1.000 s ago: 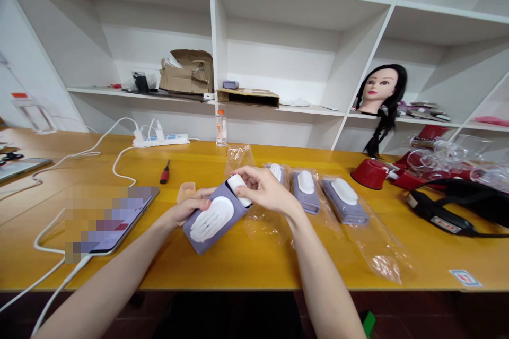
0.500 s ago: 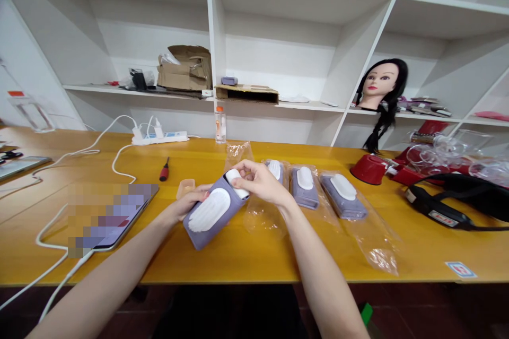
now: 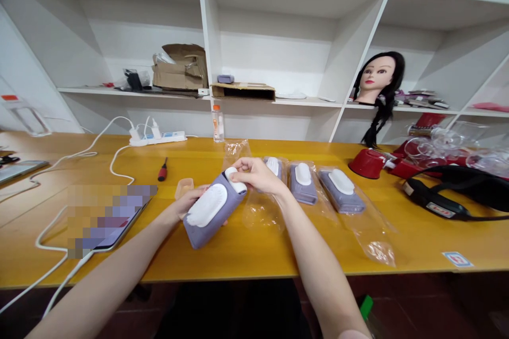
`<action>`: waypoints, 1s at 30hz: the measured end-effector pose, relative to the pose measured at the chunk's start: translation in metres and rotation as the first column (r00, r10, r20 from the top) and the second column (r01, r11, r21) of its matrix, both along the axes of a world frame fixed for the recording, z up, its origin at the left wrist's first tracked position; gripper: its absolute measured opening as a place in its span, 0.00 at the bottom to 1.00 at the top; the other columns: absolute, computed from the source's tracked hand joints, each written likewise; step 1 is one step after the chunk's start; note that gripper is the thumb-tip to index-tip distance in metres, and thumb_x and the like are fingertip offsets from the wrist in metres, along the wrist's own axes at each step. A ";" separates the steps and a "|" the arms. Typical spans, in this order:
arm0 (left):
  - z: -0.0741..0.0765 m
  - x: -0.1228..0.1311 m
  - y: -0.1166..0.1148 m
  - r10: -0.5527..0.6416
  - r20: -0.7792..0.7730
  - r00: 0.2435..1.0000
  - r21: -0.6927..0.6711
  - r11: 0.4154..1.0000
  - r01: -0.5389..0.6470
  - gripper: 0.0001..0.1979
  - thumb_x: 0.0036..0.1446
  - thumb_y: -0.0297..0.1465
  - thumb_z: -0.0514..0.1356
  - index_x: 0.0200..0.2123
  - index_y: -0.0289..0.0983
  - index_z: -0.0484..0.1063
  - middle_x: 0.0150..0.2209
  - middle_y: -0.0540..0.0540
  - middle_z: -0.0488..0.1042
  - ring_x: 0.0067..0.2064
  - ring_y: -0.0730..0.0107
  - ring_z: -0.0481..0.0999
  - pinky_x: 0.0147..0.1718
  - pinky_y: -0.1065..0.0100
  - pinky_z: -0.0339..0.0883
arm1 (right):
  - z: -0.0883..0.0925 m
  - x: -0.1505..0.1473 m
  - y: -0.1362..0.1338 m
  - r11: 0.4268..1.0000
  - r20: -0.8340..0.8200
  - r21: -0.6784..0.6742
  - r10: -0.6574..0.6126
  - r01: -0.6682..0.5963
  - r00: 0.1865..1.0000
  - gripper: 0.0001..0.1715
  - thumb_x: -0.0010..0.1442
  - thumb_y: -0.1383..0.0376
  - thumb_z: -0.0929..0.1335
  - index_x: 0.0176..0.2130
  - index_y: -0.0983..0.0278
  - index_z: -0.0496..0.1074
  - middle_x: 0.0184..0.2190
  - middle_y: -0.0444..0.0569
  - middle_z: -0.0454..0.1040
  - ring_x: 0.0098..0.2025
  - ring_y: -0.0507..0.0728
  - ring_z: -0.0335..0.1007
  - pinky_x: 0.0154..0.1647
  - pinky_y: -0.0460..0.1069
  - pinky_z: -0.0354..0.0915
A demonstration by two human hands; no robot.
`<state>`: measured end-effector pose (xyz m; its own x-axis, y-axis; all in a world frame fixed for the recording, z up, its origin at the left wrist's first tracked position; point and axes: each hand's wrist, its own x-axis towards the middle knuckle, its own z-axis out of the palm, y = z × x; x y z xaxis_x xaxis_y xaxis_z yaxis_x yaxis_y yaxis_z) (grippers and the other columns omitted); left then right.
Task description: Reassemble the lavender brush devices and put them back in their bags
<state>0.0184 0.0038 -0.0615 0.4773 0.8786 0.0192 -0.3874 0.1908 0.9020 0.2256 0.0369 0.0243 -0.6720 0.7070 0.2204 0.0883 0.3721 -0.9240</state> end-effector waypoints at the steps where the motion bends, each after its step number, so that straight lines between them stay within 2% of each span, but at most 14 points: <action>1: 0.000 0.000 0.000 0.002 0.004 1.000 -0.001 1.000 -0.002 0.18 0.38 0.34 0.67 0.35 0.32 0.74 0.31 0.46 0.76 0.28 0.72 0.70 0.29 0.73 0.62 | 0.000 0.000 0.000 1.000 0.001 -0.008 0.004 -0.004 1.000 0.12 0.49 0.62 0.70 0.34 0.66 0.71 0.17 0.37 0.63 0.15 0.44 0.53 0.13 0.41 0.48; 6: -0.001 -0.001 0.000 0.003 0.013 1.000 -0.016 1.000 -0.003 0.18 0.38 0.35 0.67 0.34 0.32 0.74 0.29 0.47 0.75 0.29 0.71 0.71 0.30 0.72 0.63 | 0.000 -0.002 0.003 0.999 -0.008 -0.045 0.017 -0.017 1.000 0.12 0.48 0.62 0.71 0.33 0.66 0.71 0.17 0.37 0.64 0.14 0.43 0.52 0.12 0.41 0.47; 11: 0.000 -0.002 -0.001 0.017 0.014 1.000 -0.027 0.999 -0.016 0.17 0.37 0.33 0.68 0.33 0.32 0.74 0.27 0.48 0.74 0.28 0.73 0.70 0.29 0.74 0.62 | -0.002 -0.002 0.004 0.998 -0.014 -0.065 -0.029 0.028 0.999 0.12 0.47 0.63 0.71 0.33 0.67 0.71 0.16 0.36 0.63 0.14 0.43 0.51 0.12 0.41 0.47; 17: 0.000 0.000 -0.001 0.036 0.023 0.999 -0.037 0.999 -0.035 0.15 0.36 0.33 0.67 0.30 0.33 0.74 0.26 0.49 0.74 0.25 0.74 0.69 0.26 0.74 0.61 | -0.001 -0.004 -0.002 0.995 -0.002 -0.028 -0.100 0.099 0.995 0.11 0.47 0.63 0.71 0.32 0.67 0.70 0.15 0.36 0.61 0.15 0.44 0.51 0.13 0.41 0.46; 23: -0.001 0.000 0.001 0.031 0.010 0.999 -0.044 0.999 -0.030 0.15 0.35 0.34 0.67 0.30 0.33 0.74 0.27 0.47 0.74 0.24 0.74 0.68 0.25 0.73 0.60 | 0.002 -0.004 -0.001 0.998 0.064 -0.007 -0.062 0.062 0.996 0.13 0.48 0.61 0.71 0.33 0.67 0.71 0.17 0.37 0.61 0.16 0.44 0.51 0.14 0.42 0.45; 27: -0.002 0.000 0.001 0.022 -0.009 1.000 -0.040 0.999 -0.022 0.16 0.36 0.34 0.67 0.31 0.33 0.74 0.25 0.48 0.73 0.25 0.74 0.68 0.25 0.73 0.59 | 0.005 0.001 -0.001 0.997 0.135 0.069 -0.049 0.040 0.990 0.12 0.50 0.62 0.70 0.35 0.66 0.71 0.19 0.38 0.61 0.17 0.45 0.53 0.15 0.42 0.49; 30: 0.001 -0.001 -0.002 0.017 -0.030 0.999 -0.024 1.000 -0.018 0.17 0.37 0.34 0.67 0.32 0.32 0.75 0.24 0.49 0.72 0.24 0.75 0.67 0.24 0.74 0.57 | 0.010 0.006 -0.011 0.984 0.181 0.176 -0.032 -0.001 0.983 0.15 0.53 0.60 0.68 0.39 0.65 0.71 0.23 0.41 0.65 0.22 0.47 0.59 0.19 0.43 0.55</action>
